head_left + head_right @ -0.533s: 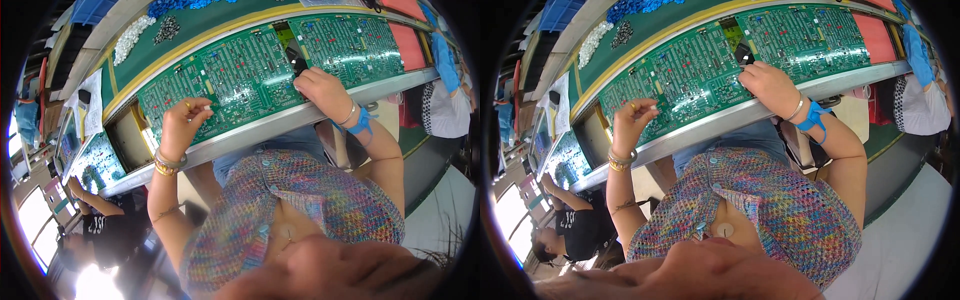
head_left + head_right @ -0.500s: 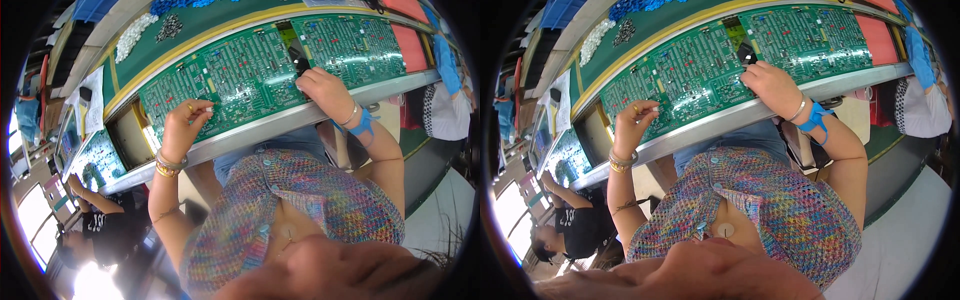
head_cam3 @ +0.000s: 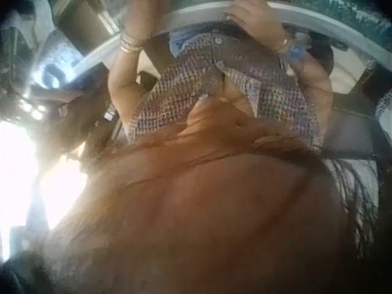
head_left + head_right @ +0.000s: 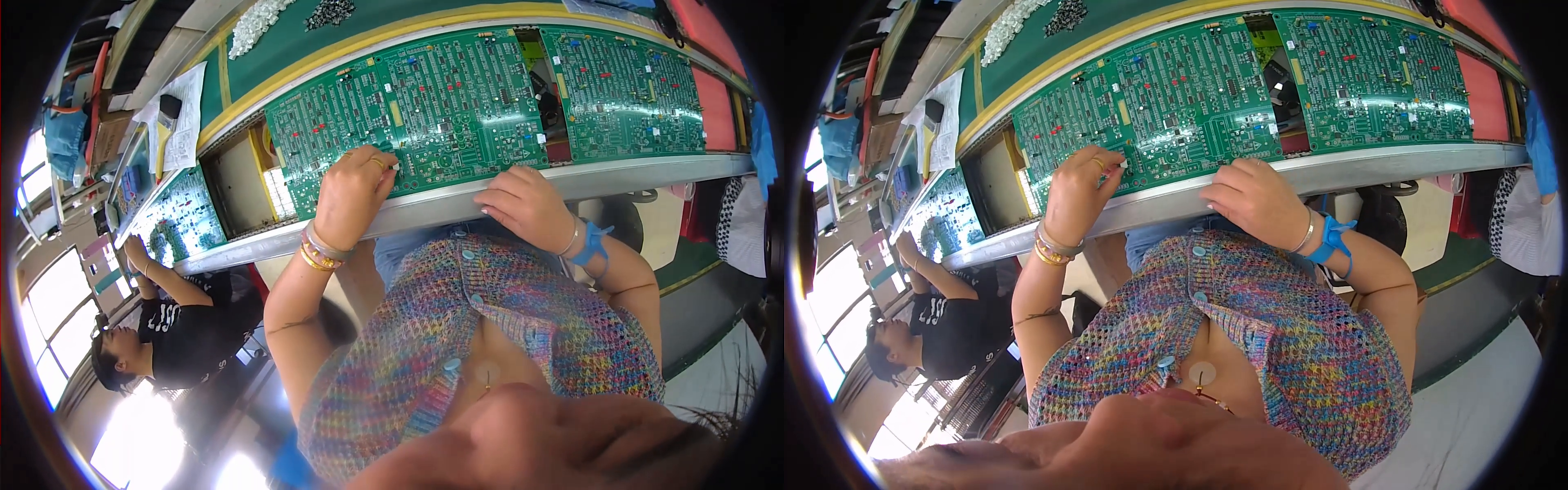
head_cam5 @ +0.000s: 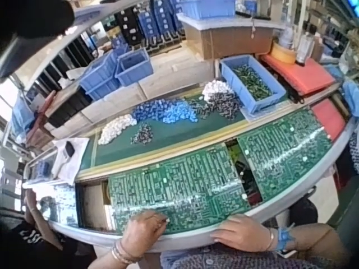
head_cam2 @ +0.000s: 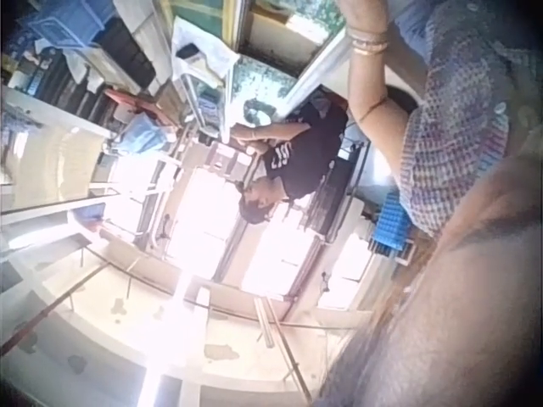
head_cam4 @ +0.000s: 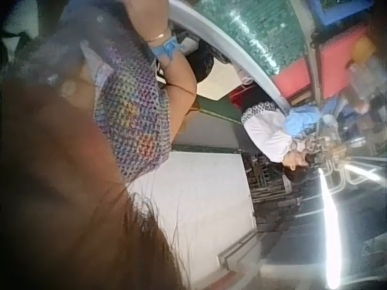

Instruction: The person assembles circuit boards on an assembly line by inserting electronic components into them by hand. She cuts a component tube using pliers and inserts more components into the circuit boards.

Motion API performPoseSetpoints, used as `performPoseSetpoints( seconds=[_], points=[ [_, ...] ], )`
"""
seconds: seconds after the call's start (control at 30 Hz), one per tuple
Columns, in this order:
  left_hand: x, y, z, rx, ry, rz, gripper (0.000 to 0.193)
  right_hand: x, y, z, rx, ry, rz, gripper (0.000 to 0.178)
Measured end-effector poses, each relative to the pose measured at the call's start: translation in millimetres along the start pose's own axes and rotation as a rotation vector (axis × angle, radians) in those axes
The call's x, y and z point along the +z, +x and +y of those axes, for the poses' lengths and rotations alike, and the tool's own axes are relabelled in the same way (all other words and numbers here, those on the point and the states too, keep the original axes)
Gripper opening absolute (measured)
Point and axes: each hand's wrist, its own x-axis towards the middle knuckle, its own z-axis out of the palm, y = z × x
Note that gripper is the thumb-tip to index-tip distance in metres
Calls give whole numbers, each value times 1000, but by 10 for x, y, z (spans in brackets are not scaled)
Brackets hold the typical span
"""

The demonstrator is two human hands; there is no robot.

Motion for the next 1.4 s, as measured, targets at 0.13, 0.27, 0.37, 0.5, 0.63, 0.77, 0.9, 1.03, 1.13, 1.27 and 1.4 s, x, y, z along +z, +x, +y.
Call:
performPoseSetpoints(
  seconds=[0.13, 0.27, 0.37, 0.5, 0.63, 0.77, 0.9, 1.03, 1.13, 1.27, 1.4],
  points=[
    [10, 18, 6, 74, 100, -7, 9, 29, 9, 10, -4, -5, 17, 21],
    [28, 29, 64, 90, 228, 1, 9, 29, 9, 9, 1, 14, 30, 21],
    [23, 32, 87, 132, 299, -38, 11, 20, 9, 3, 9, 14, 29, 20],
    [13, 30, 92, 157, 290, -76, 15, 22, 34, 5, 27, 28, 17, 19],
    [6, 41, 71, 196, 266, -77, 18, 19, 70, -14, 35, 25, 20, 16],
    [18, 31, 20, 126, 171, -85, 17, 24, 110, -10, 44, 20, -10, 14],
    [49, -10, -5, 124, 136, 3, 16, 36, 125, -11, 39, 26, -12, 13],
    [58, -3, -15, 82, 82, 3, 17, 61, 125, -7, 37, 19, 5, 13],
    [16, 40, 41, 99, 162, -71, 18, 72, 122, 0, 35, 16, 18, 11],
    [4, 54, 55, 111, 181, -104, 18, 78, 129, -4, 36, 31, 14, 11],
    [-159, 38, 58, 160, 184, -55, 20, 46, 165, -34, 32, 56, 1, 12]
  ],
)
